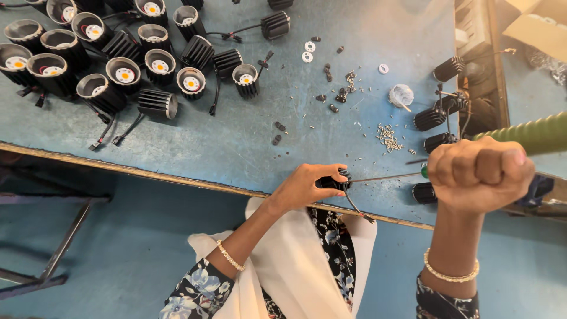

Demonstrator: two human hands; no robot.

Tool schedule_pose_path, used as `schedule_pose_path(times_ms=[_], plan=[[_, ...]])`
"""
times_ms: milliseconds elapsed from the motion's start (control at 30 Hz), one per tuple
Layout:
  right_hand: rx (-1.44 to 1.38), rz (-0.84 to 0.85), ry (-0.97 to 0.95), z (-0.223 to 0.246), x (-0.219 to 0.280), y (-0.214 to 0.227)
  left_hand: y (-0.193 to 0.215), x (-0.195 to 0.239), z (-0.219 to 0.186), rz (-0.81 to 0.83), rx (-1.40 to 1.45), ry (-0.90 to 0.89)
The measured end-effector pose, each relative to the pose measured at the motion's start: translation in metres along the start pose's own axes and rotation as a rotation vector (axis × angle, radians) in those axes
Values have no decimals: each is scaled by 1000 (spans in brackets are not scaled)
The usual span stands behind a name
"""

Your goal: The person assembles a lighting component by inserting wires into a black housing, positioning a circuit board, and securing the assembly using a manual screwdriver and a powered screwdriver.

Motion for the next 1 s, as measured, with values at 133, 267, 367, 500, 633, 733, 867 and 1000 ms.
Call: schedule_pose_path(times_ms=[133,267,367,500,633,733,867,1000], plan=[[276,-318,-6,1,2,-15,1,0,-2,-2,-50,11],[640,-439,345,-31,-4,-54,1,-1,-3,-20,-38,-62],[742,-565,550,-44,-2,-65,0,-2,-2,-14,-37,-53],[550,-480,409,-33,3,-44,1,-2,-1,13,-23,34],[-11,-157,97,-15,-14,-22,2,-2,-3,5,-27,5],[215,16,-39,-6,-26,-39,2,-1,-3,7,-38,18],[705,-141,114,-13,-14,-81,2,-1,-3,-10,-10,-53],[667,-476,425,-42,5,-83,1,-2,0,0,-7,-37]])
Point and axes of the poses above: each hand's wrist, its own x-axis away from the middle knuckle, its own y-axis out of the back of the hand, z = x × y, the point moved 2 cm from there along -x, towards the middle knuckle, and after that the axes turned 4 degrees about -x, right-handed, at the moved point
